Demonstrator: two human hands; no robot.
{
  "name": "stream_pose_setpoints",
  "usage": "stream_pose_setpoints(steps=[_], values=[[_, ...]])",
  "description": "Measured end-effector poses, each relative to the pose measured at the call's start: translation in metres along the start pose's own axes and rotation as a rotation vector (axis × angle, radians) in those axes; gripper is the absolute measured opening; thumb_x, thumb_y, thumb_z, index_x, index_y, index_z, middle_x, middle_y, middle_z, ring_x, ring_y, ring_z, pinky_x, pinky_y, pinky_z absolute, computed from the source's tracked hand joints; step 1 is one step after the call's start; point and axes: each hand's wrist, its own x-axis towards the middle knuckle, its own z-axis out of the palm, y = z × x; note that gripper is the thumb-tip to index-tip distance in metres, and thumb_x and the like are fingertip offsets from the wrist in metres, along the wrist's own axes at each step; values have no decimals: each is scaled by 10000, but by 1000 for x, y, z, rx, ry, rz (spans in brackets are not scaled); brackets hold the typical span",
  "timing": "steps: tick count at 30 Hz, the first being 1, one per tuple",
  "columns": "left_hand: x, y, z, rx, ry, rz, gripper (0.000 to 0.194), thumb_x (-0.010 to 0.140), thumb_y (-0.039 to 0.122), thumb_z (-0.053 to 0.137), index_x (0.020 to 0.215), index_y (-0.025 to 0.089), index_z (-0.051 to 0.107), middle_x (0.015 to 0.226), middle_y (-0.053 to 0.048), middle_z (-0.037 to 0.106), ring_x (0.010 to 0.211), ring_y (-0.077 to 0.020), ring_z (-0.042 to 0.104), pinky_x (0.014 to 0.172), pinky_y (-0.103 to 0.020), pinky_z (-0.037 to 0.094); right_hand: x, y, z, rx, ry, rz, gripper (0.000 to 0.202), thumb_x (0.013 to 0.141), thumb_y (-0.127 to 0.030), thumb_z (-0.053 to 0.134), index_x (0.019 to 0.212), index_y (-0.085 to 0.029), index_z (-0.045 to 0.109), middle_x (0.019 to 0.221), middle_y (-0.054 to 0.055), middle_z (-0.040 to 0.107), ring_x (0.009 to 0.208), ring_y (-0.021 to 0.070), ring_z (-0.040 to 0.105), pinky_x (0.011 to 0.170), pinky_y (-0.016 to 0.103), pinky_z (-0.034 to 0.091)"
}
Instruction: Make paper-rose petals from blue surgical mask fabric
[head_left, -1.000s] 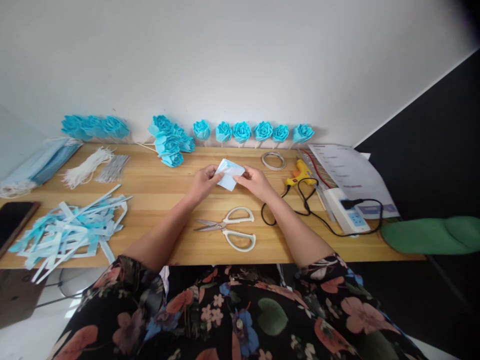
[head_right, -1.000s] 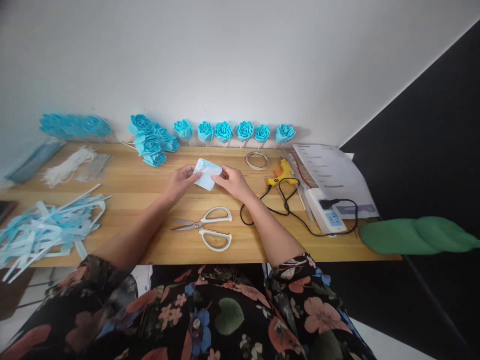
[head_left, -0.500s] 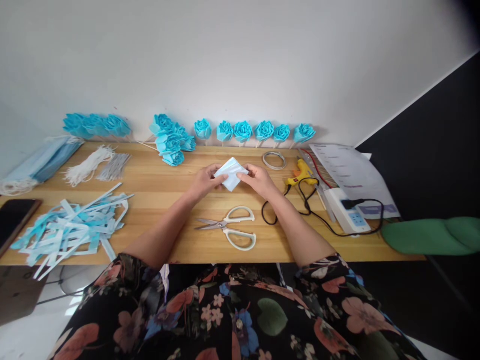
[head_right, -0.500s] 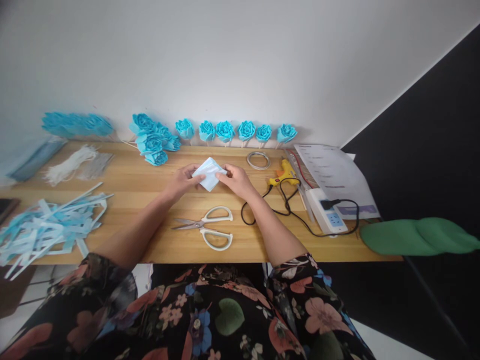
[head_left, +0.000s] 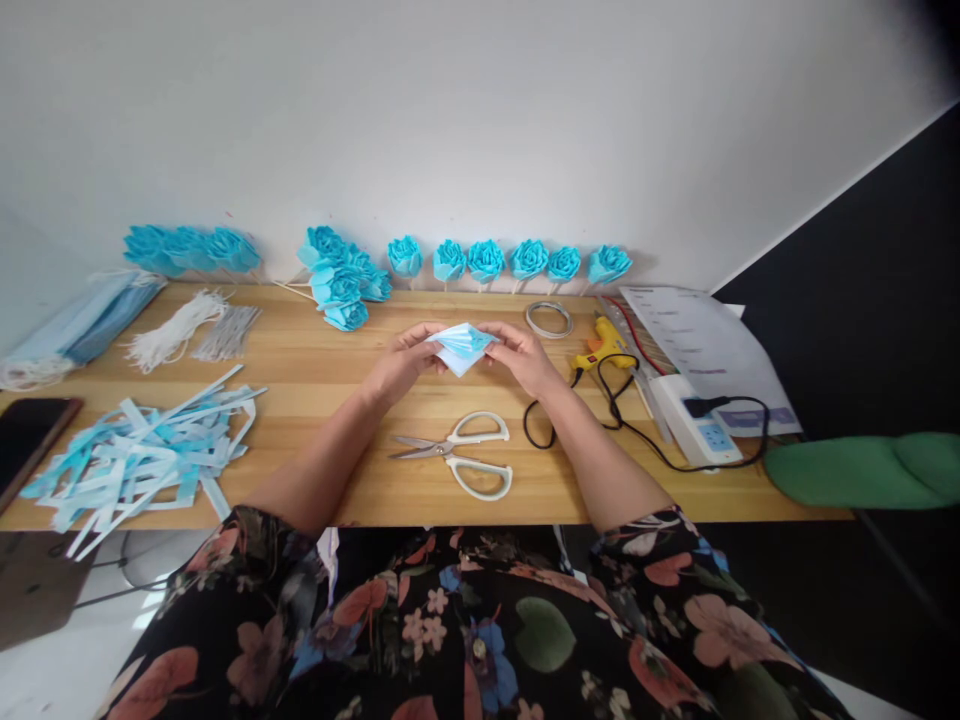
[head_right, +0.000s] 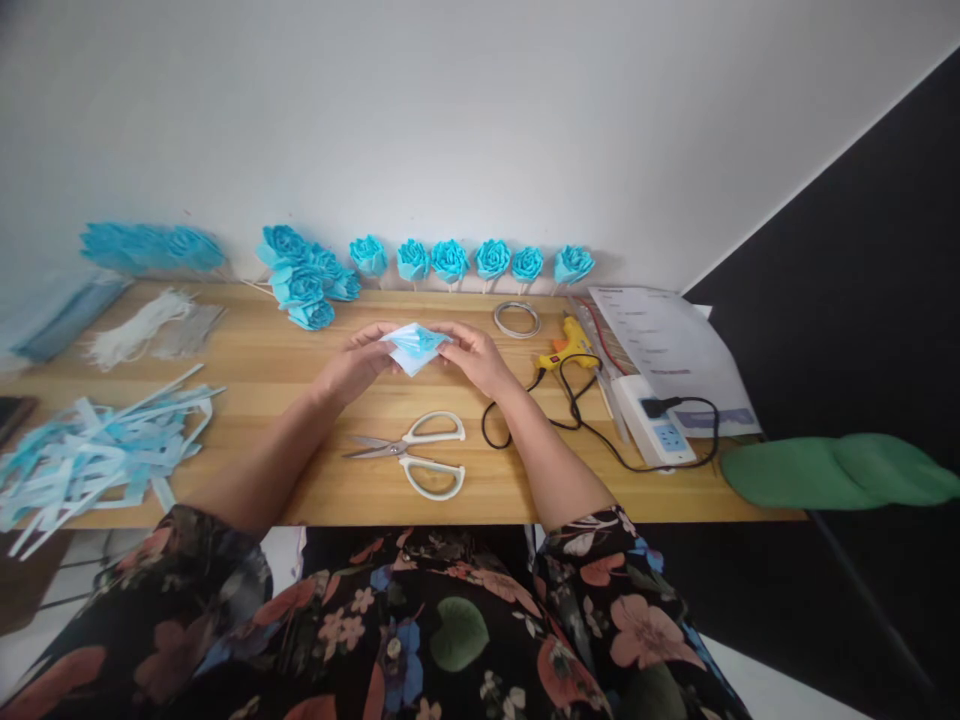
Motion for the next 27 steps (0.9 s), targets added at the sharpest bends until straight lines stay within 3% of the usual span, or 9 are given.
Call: stream_pose_setpoints(steps=[4, 9, 15, 21, 27], values=[[0, 2, -1, -10, -2, 11, 252, 677, 314, 682, 866, 159, 617, 725, -28, 631, 609, -128, 559, 579, -270, 447, -2, -3, -2, -76, -49, -16, 285, 773, -296, 579, 993, -203, 734, 769, 3, 678, 693, 144, 583, 715, 301, 481], [2, 0, -4, -6, 3, -28, 171, 679, 279, 641, 800, 169, 593, 642, -9, 595, 551, -123, 538, 558, -266, 433, -4, -7, -4, -210, -74, -52, 271, 781, -265, 544, 939, -208, 757, 777, 2, 687, 705, 144, 587, 722, 290, 465], [2, 0, -1, -7, 42, -35, 181, 656, 279, 645, 785, 167, 586, 619, -2, 581, 530, -113, 521, 529, -246, 422, -5, -8, -4, -299, -76, -86, 301, 797, -235, 517, 988, -211, 748, 765, -4, 683, 689, 136, 588, 702, 275, 455], [6, -4, -2, -6, 16, -20, 439, 643, 294, 663, 1064, 188, 599, 823, -14, 654, 593, -115, 550, 525, -244, 438, -2, -4, 0, -96, -68, -16, 477, 801, -317, 603, 1270, -226, 590, 934, 25, 703, 730, 159, 631, 674, 280, 490], [5, -5, -1, -101, -50, -95, 431, 653, 274, 702, 1054, 135, 627, 771, -27, 655, 587, -110, 561, 520, -229, 431, 2, 1, 1, 31, 17, 20, 417, 772, -371, 660, 1145, -186, 640, 921, 26, 692, 736, 152, 609, 655, 262, 485]])
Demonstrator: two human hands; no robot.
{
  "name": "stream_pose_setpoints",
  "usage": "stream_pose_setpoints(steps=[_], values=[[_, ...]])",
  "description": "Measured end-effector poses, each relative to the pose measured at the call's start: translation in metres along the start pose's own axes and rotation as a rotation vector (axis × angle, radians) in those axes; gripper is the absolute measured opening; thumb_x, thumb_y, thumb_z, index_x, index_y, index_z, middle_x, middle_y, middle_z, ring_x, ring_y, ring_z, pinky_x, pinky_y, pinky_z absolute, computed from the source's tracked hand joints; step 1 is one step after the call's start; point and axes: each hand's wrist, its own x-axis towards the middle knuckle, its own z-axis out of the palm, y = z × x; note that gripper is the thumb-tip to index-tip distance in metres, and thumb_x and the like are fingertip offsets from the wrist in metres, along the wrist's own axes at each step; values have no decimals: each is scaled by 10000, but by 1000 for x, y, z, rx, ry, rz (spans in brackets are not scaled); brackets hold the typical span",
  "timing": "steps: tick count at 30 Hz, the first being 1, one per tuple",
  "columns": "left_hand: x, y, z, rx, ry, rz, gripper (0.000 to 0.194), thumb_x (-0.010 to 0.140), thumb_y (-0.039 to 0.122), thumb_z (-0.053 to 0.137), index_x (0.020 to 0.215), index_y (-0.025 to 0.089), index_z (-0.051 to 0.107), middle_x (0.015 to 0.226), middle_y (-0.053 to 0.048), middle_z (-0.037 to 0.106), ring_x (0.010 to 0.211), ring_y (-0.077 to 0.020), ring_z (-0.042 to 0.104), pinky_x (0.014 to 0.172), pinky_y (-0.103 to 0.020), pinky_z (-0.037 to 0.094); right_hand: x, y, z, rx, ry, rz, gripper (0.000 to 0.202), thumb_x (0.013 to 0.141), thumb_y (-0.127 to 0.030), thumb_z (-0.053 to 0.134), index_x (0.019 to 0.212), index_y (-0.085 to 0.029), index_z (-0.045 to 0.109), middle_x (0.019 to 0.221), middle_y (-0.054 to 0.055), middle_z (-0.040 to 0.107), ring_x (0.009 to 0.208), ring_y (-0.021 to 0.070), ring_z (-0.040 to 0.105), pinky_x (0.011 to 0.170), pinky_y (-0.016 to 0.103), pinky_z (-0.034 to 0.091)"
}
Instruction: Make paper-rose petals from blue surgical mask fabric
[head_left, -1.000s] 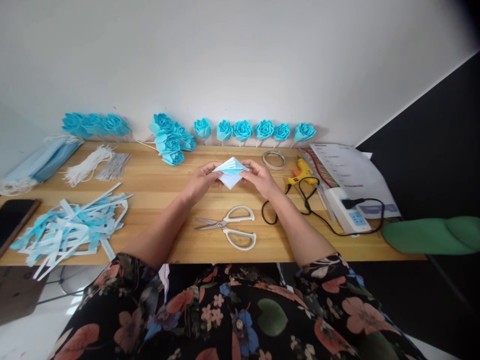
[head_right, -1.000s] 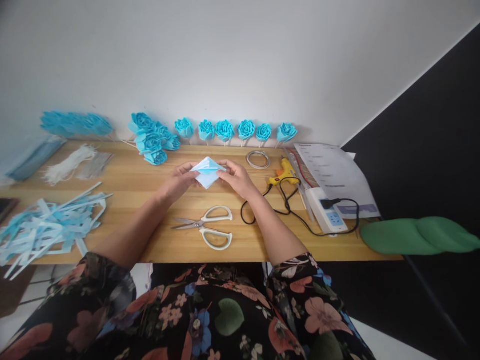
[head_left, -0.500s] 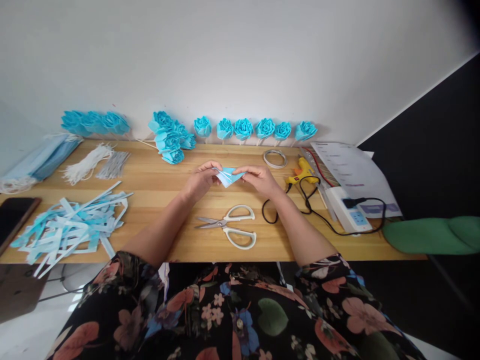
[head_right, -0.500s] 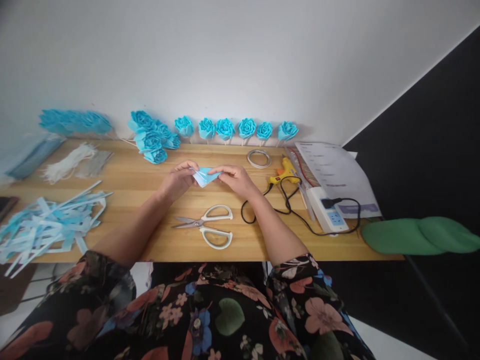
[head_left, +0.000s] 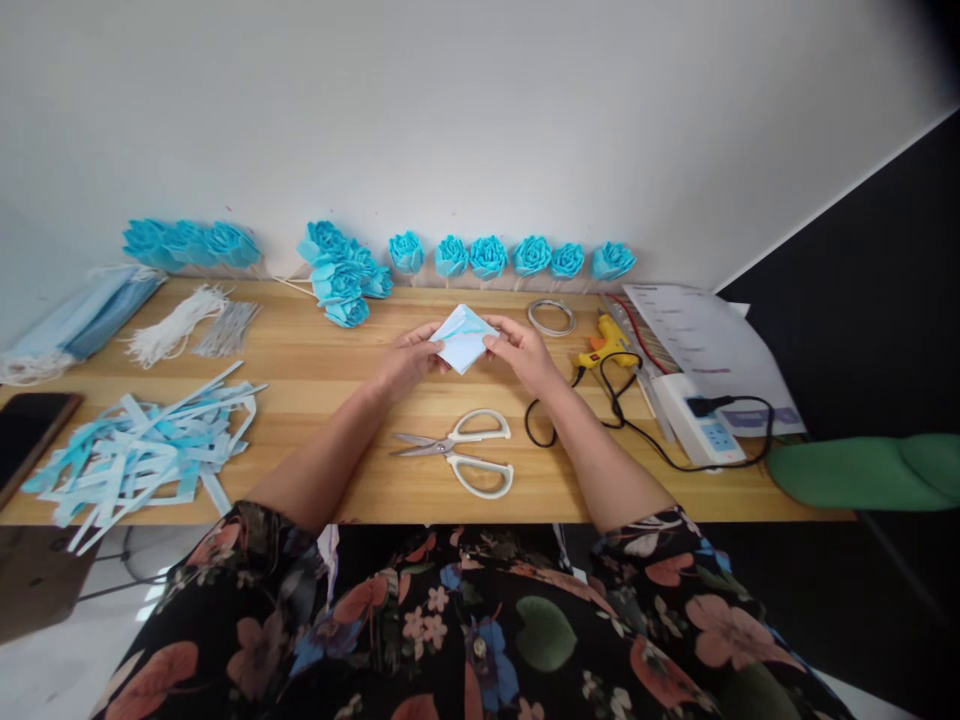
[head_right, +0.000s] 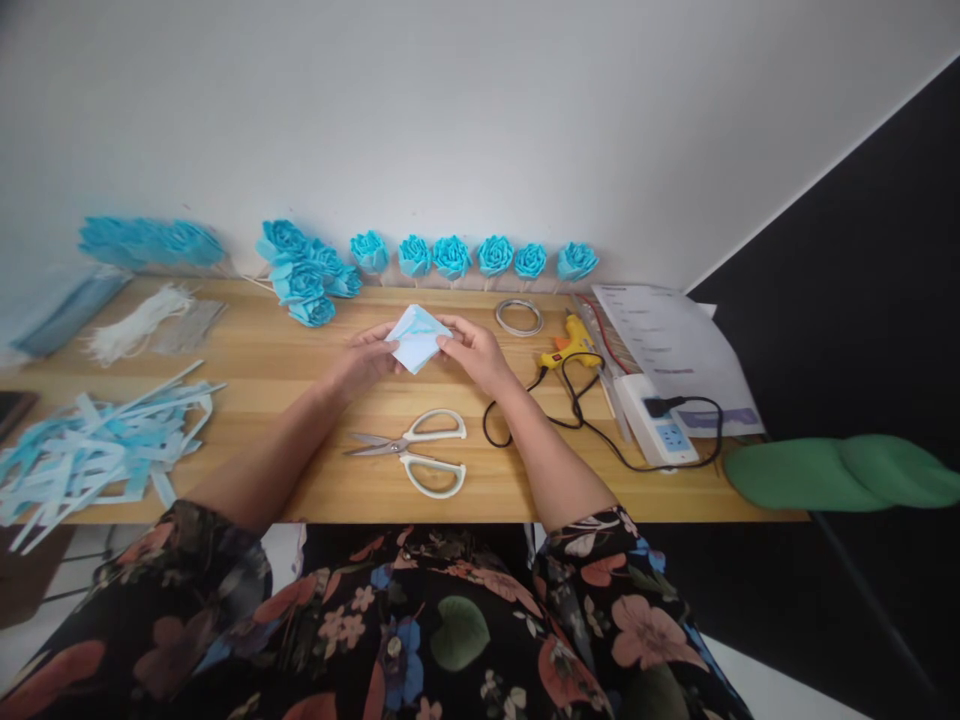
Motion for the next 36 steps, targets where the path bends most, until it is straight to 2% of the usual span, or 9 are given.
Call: stream_pose_setpoints(steps=[6, 9, 12, 16, 22, 28, 31, 34, 36], values=[[-1, -2, 1, -55, -34, 25, 402, 648, 264, 755, 999, 114, 630, 774, -37, 670, 591, -123, 593, 535, -237, 457, 0, 1, -1, 10, 4, 11, 301, 773, -355, 672, 1014, -175, 682, 783, -9, 656, 690, 126, 566, 663, 246, 457], [-1, -2, 2, -80, -50, 32, 390, 649, 248, 758, 993, 115, 632, 771, -40, 675, 591, -130, 602, 538, -241, 462, 0, 1, 0, 11, 21, 3, 293, 754, -338, 683, 1004, -184, 678, 782, -14, 656, 686, 128, 574, 655, 247, 459], [-2, -2, 1, -100, -60, 29, 370, 657, 230, 742, 994, 122, 635, 758, -43, 679, 587, -136, 607, 540, -245, 463, 0, 0, 1, -16, 40, -37, 299, 755, -303, 664, 1037, -205, 676, 784, -19, 661, 677, 130, 584, 651, 252, 465], [-1, -3, -2, -116, -39, 25, 273, 676, 195, 701, 935, 125, 648, 701, -40, 672, 561, -139, 606, 538, -249, 466, -3, -5, 2, -118, 20, -97, 230, 754, -217, 596, 949, -205, 716, 729, -19, 659, 670, 131, 589, 671, 260, 475], [-1, -2, -3, -111, 12, 28, 124, 665, 172, 663, 778, 130, 637, 619, -32, 655, 523, -132, 591, 515, -238, 460, -6, -8, 0, -268, -78, -167, 262, 774, -181, 540, 936, -202, 744, 861, 13, 728, 805, 161, 657, 760, 277, 498], [-2, -1, -2, -68, 59, 17, 118, 659, 179, 627, 770, 137, 624, 593, -22, 646, 493, -125, 577, 498, -229, 447, -8, -8, 0, -436, -103, -289, 323, 790, -107, 503, 958, -220, 755, 975, 16, 745, 889, 164, 680, 827, 270, 491], [-2, 0, -1, -34, 67, 26, 131, 677, 218, 611, 783, 140, 621, 584, -18, 634, 489, -128, 570, 501, -235, 448, -8, -9, 0, -473, -95, -336, 341, 786, -87, 494, 958, -224, 755, 976, 17, 747, 890, 163, 682, 833, 272, 492], [-2, 0, 1, -2, 81, 59, 217, 742, 339, 593, 828, 142, 623, 626, -23, 630, 533, -143, 583, 513, -253, 463, -8, -9, 1, -509, -85, -370, 344, 784, -82, 492, 953, -227, 753, 964, 20, 745, 876, 165, 681, 824, 279, 495], [-1, -1, 3, 38, 130, 84, 304, 788, 430, 574, 897, 150, 619, 642, -13, 613, 554, -143, 582, 516, -254, 464, -8, -9, 1, -527, -85, -385, 347, 785, -77, 488, 953, -228, 751, 952, 23, 742, 865, 166, 678, 816, 282, 497]])
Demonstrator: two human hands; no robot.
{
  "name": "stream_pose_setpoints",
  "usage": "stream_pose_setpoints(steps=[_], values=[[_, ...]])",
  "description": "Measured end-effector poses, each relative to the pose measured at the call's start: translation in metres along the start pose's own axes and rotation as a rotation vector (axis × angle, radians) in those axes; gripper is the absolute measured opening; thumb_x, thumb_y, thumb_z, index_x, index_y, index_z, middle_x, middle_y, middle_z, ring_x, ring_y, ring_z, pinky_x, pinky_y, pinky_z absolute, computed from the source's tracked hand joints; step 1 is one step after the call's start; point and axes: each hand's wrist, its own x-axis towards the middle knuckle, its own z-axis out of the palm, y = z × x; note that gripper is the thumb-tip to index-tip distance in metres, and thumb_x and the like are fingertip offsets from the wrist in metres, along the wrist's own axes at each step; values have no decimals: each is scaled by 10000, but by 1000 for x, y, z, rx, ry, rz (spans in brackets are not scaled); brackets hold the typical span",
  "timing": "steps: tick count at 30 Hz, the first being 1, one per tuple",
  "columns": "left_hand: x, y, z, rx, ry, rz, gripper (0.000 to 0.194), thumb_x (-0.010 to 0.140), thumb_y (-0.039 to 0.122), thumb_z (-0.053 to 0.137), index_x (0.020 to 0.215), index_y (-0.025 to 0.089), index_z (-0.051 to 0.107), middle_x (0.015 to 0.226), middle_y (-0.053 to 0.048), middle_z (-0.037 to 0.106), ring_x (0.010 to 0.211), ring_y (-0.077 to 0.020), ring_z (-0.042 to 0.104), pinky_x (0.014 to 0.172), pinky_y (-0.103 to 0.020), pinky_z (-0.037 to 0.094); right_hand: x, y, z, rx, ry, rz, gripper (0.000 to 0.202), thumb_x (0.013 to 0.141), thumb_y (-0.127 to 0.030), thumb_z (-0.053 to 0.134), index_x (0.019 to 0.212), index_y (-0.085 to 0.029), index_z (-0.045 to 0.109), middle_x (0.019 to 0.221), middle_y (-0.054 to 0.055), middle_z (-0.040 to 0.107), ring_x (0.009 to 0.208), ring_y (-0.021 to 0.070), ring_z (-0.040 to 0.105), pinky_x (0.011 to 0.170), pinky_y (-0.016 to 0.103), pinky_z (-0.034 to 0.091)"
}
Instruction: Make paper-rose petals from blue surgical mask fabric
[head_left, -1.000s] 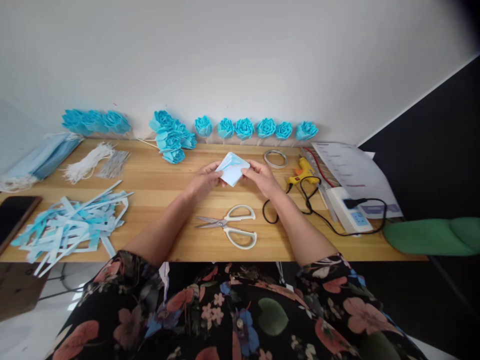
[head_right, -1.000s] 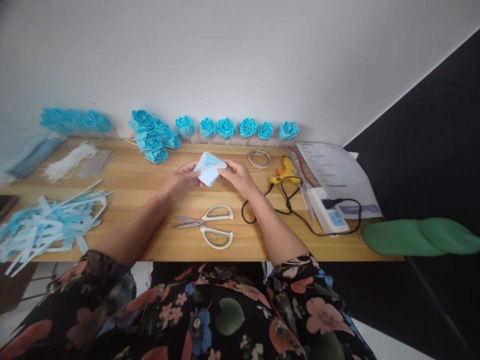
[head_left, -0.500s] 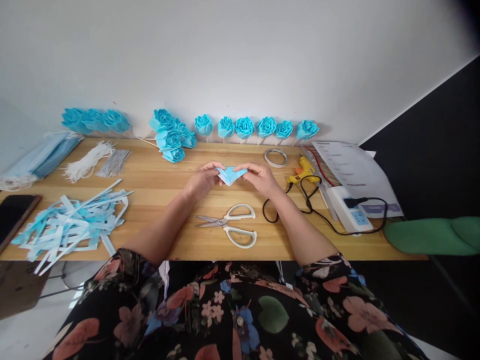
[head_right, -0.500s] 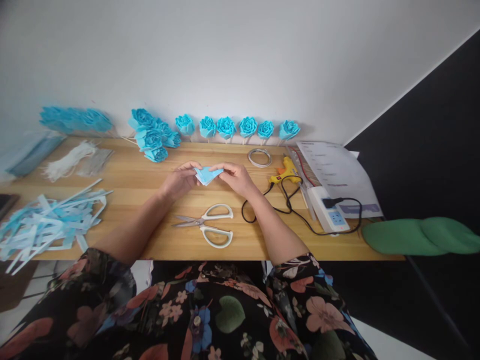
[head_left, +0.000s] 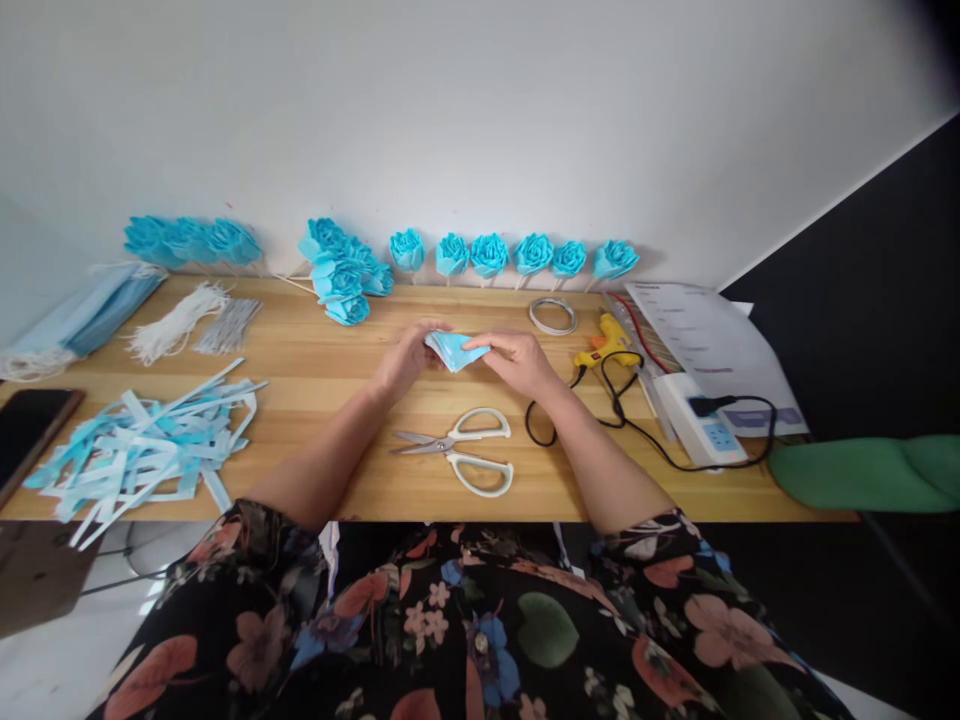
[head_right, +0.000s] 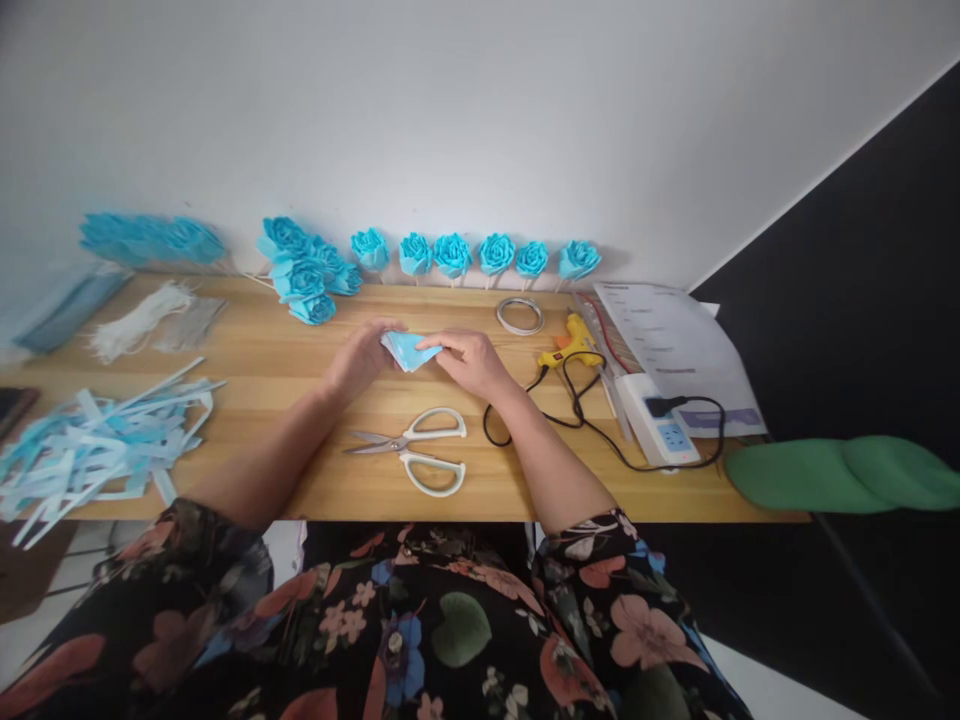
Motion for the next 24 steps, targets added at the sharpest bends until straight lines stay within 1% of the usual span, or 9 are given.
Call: stream_pose_setpoints(steps=[3, 7, 11, 14, 17, 19, 21, 22, 24], values=[[0, -2, 0, 82, 31, 9, 406, 767, 459, 649, 1044, 170, 580, 642, 19, 589, 545, -122, 559, 520, -235, 450, 0, 0, 0, -23, -8, -16, 344, 793, -77, 487, 954, -232, 748, 938, 23, 738, 856, 165, 672, 811, 284, 496], [1, -2, -3, 136, -27, -10, 597, 667, 379, 771, 1163, 174, 509, 689, 34, 601, 566, -105, 561, 542, -221, 448, 0, 0, 1, -44, -6, -41, 347, 785, -63, 486, 944, -229, 747, 917, 23, 732, 839, 161, 663, 799, 278, 486], [0, -2, -2, 117, -33, -5, 601, 648, 313, 784, 1160, 170, 503, 699, 42, 594, 574, -94, 562, 555, -209, 447, 0, 0, 1, -46, 3, -54, 346, 783, -59, 481, 933, -223, 746, 908, 28, 728, 839, 164, 661, 798, 282, 482], [0, -1, 0, 40, -29, -21, 588, 637, 260, 782, 1150, 179, 509, 697, 49, 597, 586, -94, 572, 576, -208, 451, 0, -5, 1, -41, -10, -47, 341, 794, -70, 479, 945, -228, 741, 925, 31, 725, 863, 171, 660, 829, 295, 480], [-1, 2, 0, -103, -23, -80, 565, 637, 223, 761, 1145, 180, 516, 711, 35, 630, 632, -113, 609, 623, -225, 466, 0, -12, -1, -16, -53, -9, 343, 826, -129, 505, 1083, -248, 698, 963, 27, 714, 876, 172, 646, 851, 306, 480], [-2, 6, 0, -180, -18, -127, 552, 642, 202, 744, 1148, 179, 524, 725, 21, 656, 659, -127, 628, 640, -232, 469, 0, -15, -1, 35, -68, 34, 444, 837, -156, 520, 1262, -263, 592, 957, 22, 704, 874, 168, 639, 867, 314, 481], [-3, 10, -1, -215, -19, -165, 550, 647, 185, 733, 1157, 183, 530, 748, 9, 678, 665, -134, 635, 634, -233, 468, 0, -17, -1, 77, -43, 59, 551, 836, -163, 533, 1374, -266, 478, 969, 25, 690, 886, 165, 632, 887, 323, 479], [-4, 12, -2, -220, -24, -181, 551, 650, 181, 729, 1164, 187, 531, 763, 5, 686, 661, -135, 636, 625, -234, 466, 0, -16, -1, 82, -23, 53, 573, 835, -167, 544, 1392, -268, 455, 999, 33, 682, 909, 168, 626, 897, 328, 476], [-6, 15, -2, -214, -43, -207, 553, 655, 181, 723, 1174, 195, 533, 775, 2, 690, 643, -135, 632, 603, -234, 461, 1, -15, 0, 56, 10, 6, 542, 841, -192, 575, 1368, -280, 487, 1081, 49, 661, 979, 184, 605, 915, 345, 467]])
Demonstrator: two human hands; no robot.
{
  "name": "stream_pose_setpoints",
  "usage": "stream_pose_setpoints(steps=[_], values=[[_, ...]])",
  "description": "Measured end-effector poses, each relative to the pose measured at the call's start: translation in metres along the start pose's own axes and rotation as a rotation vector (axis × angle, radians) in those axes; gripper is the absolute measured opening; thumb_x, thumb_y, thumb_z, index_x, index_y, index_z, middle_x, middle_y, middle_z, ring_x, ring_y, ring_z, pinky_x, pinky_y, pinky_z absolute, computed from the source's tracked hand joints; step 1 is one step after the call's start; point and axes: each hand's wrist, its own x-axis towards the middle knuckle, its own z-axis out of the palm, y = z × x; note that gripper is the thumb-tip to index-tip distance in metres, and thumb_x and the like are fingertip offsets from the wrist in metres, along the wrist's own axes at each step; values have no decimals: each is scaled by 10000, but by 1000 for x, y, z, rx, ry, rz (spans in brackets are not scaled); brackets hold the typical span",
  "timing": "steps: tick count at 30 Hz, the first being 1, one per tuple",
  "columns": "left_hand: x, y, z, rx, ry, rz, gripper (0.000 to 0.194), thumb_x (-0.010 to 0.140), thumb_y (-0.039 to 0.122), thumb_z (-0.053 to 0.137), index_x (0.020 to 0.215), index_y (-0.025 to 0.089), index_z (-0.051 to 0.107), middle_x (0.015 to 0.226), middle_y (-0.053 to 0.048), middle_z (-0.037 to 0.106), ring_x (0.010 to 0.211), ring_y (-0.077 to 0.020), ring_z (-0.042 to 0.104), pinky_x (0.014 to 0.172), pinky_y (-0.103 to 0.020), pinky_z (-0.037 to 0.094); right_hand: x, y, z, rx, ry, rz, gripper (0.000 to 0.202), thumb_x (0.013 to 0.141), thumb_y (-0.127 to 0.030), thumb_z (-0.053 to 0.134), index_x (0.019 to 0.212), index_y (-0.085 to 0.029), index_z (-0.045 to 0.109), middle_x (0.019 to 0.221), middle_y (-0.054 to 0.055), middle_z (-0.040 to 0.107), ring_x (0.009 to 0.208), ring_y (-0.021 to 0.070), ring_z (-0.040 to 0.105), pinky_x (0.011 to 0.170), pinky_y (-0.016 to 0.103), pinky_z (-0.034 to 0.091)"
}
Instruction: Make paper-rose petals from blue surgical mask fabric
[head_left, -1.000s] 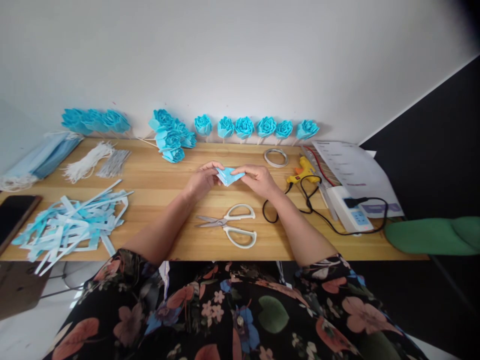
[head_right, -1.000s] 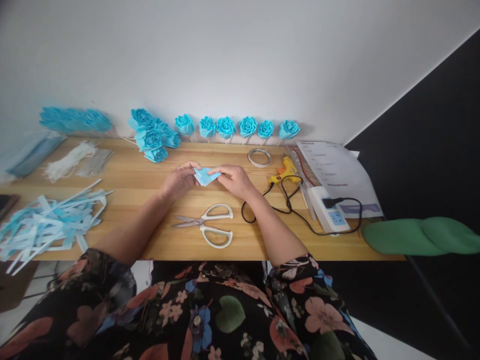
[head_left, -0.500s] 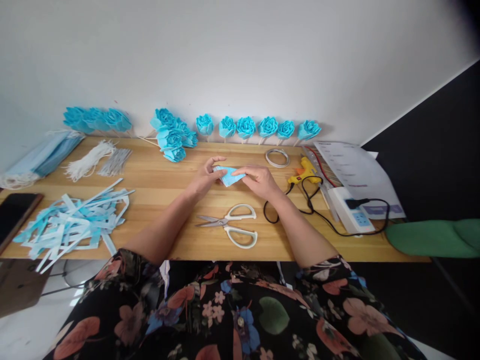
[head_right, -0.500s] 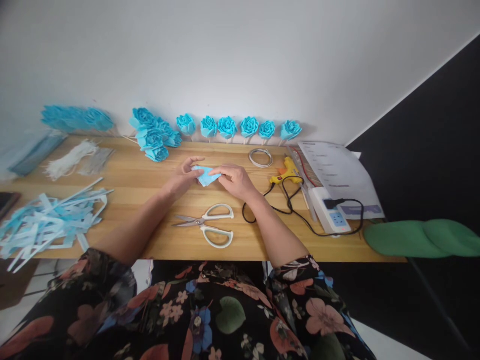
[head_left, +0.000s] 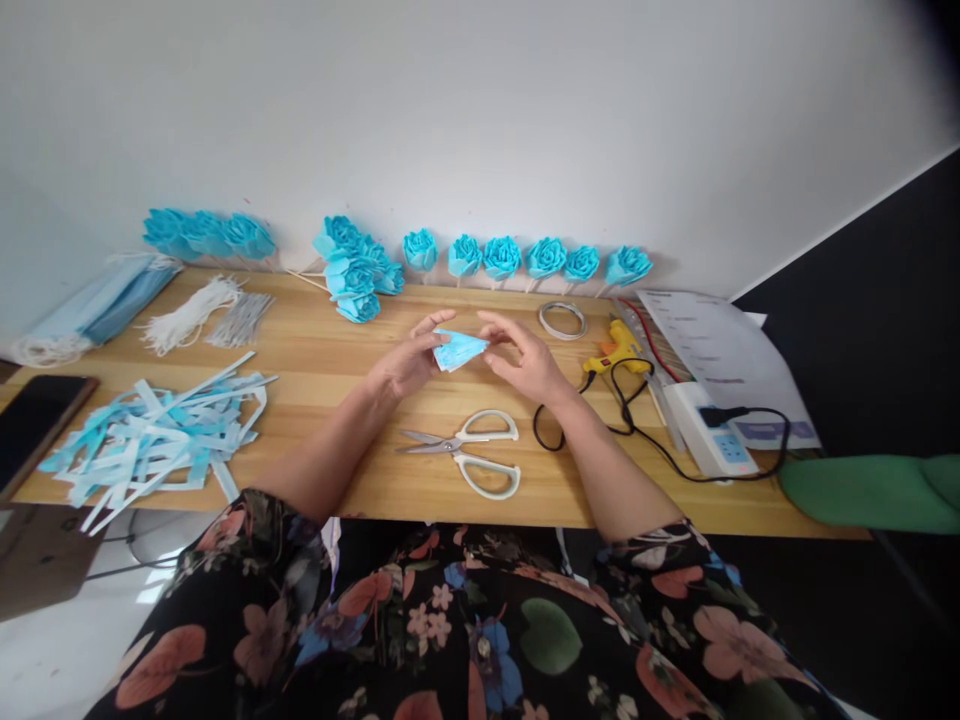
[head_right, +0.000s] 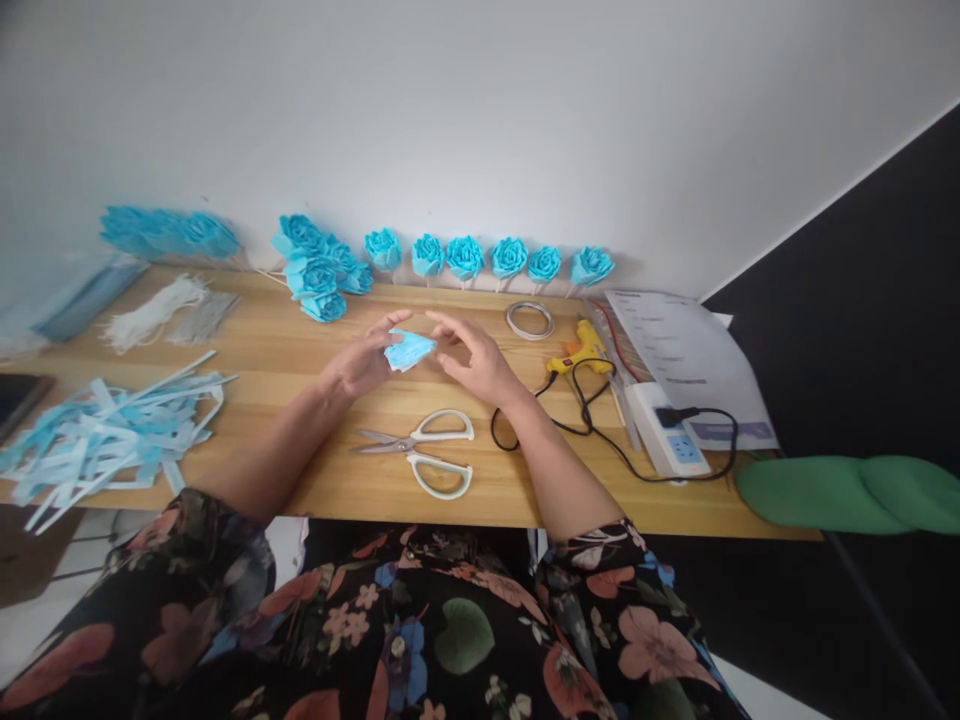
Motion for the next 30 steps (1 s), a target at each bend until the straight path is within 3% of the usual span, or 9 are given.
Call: stream_pose_setpoints(steps=[5, 8, 13, 21, 30], values=[[-2, 0, 1, 43, -34, -27, 576, 637, 162, 718, 1183, 188, 534, 715, 30, 652, 581, -114, 601, 581, -229, 450, 5, 3, -1, -94, -76, -161, 235, 882, -305, 616, 1109, -297, 678, 1011, 49, 660, 978, 210, 578, 899, 378, 444], [-1, -2, 2, 77, -34, -22, 574, 631, 154, 736, 1166, 181, 530, 677, 49, 617, 543, -93, 568, 563, -218, 439, 7, 4, -2, -100, -78, -184, 173, 896, -350, 596, 1006, -278, 708, 932, 48, 659, 909, 201, 579, 854, 364, 443], [4, -10, 1, 140, -7, 76, 579, 602, 169, 792, 1113, 180, 519, 691, 61, 590, 586, -95, 575, 580, -220, 450, 6, 8, 0, -98, -79, -91, 190, 861, -409, 634, 918, -246, 714, 859, 41, 656, 844, 196, 577, 816, 347, 434], [10, -20, 0, 438, 74, 360, 503, 625, 105, 749, 1093, 155, 572, 709, 43, 575, 637, -82, 531, 589, -179, 403, 4, 17, 3, -69, -119, 3, 149, 853, -343, 647, 867, -216, 723, 786, 21, 644, 796, 174, 565, 772, 307, 413], [1, -25, 7, 706, 169, 506, 375, 750, 185, 664, 1124, 200, 665, 833, -7, 647, 803, -144, 614, 773, -232, 454, 1, 18, 10, 13, -57, 319, 197, 806, -339, 644, 853, -165, 723, 688, -16, 652, 585, 111, 503, 554, 236, 347]])
